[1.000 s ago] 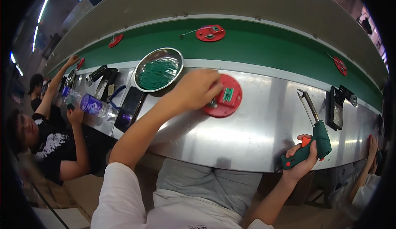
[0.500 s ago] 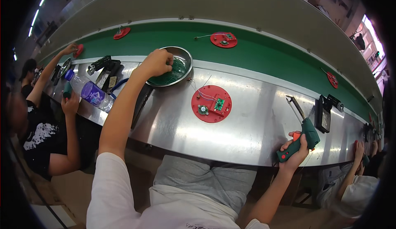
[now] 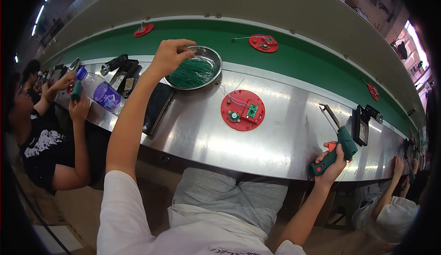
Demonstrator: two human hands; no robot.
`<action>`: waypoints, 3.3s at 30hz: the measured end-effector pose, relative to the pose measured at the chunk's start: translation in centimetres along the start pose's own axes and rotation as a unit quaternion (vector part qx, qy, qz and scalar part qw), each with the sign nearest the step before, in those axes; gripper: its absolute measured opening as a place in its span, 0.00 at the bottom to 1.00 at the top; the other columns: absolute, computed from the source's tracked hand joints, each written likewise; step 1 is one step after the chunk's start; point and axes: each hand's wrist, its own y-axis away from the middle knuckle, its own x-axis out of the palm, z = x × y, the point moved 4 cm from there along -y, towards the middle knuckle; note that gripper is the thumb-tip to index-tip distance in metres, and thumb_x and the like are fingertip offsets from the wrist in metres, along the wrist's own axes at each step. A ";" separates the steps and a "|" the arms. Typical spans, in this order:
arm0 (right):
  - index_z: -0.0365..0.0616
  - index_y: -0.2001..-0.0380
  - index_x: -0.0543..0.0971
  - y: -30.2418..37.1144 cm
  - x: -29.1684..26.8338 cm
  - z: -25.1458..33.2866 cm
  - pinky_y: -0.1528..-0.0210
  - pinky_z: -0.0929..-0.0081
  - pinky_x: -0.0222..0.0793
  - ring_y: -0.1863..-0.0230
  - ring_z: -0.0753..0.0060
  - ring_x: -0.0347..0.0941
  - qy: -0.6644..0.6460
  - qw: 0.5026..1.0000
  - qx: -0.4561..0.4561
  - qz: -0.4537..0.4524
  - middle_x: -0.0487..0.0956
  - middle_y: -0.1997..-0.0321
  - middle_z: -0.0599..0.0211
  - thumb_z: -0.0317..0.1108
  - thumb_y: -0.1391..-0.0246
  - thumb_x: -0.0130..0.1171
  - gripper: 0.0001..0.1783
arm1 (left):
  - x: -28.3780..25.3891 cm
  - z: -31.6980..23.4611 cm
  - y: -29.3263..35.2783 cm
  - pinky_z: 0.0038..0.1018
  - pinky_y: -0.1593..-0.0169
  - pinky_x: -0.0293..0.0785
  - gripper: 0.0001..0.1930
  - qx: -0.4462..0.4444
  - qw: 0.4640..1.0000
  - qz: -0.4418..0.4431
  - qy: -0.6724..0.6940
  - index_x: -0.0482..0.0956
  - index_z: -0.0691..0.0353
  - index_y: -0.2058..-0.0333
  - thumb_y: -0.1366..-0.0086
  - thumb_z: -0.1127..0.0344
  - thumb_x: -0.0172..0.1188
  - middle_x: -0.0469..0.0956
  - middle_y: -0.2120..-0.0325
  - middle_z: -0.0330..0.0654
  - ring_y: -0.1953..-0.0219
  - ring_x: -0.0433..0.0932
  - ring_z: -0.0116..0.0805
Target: The person solders wires onto circuit board bases using a soldering gun and places the assembled parts onto a conveyor belt.
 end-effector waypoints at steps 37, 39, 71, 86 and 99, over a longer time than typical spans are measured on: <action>0.33 0.63 0.75 -0.3 -0.2 0.2 0.85 0.74 0.68 0.86 0.73 0.70 0.008 1.000 0.000 0.027 0.79 0.69 0.56 0.41 0.37 0.56 0.17 | 9.6 -0.3 -0.7 0.48 0.54 0.81 0.10 -0.158 0.929 -0.049 -0.330 0.82 0.68 0.63 0.42 0.69 0.62 0.82 0.61 0.62 0.57 0.83 0.61; 0.33 0.63 0.74 -0.2 -0.1 0.3 0.84 0.73 0.69 0.85 0.72 0.71 -0.007 1.000 0.004 0.025 0.78 0.69 0.55 0.39 0.38 0.56 0.16 | 9.6 -0.8 -0.6 0.47 0.54 0.81 0.10 -0.153 0.925 -0.047 -0.346 0.82 0.68 0.62 0.41 0.69 0.62 0.82 0.61 0.61 0.56 0.83 0.60; 0.34 0.63 0.75 -0.8 -0.4 -0.5 0.86 0.75 0.65 0.86 0.73 0.69 0.009 1.000 0.005 0.025 0.79 0.68 0.55 0.41 0.35 0.54 0.16 | 8.3 1.5 -2.2 0.47 0.49 0.80 0.11 -0.139 0.910 0.032 -0.389 0.83 0.68 0.61 0.43 0.72 0.62 0.81 0.57 0.61 0.53 0.82 0.59; 0.31 0.55 0.74 0.1 0.2 0.1 0.85 0.75 0.68 0.85 0.73 0.71 0.023 0.996 -0.043 0.068 0.79 0.65 0.51 0.37 0.37 0.55 0.17 | 9.7 -12.4 4.8 0.27 0.68 0.74 0.03 0.233 0.972 -0.034 -0.007 0.79 0.66 0.62 0.33 0.75 0.58 0.79 0.71 0.44 0.72 0.79 0.35; 0.27 0.57 0.80 4.8 5.7 -1.2 0.78 0.80 0.71 0.80 0.78 0.75 0.111 0.951 -0.053 0.283 0.83 0.69 0.60 0.19 0.50 0.58 0.15 | 14.7 -8.6 10.5 0.36 0.65 0.76 0.05 0.198 0.980 0.006 -0.020 0.80 0.68 0.64 0.39 0.75 0.63 0.80 0.68 0.49 0.68 0.80 0.48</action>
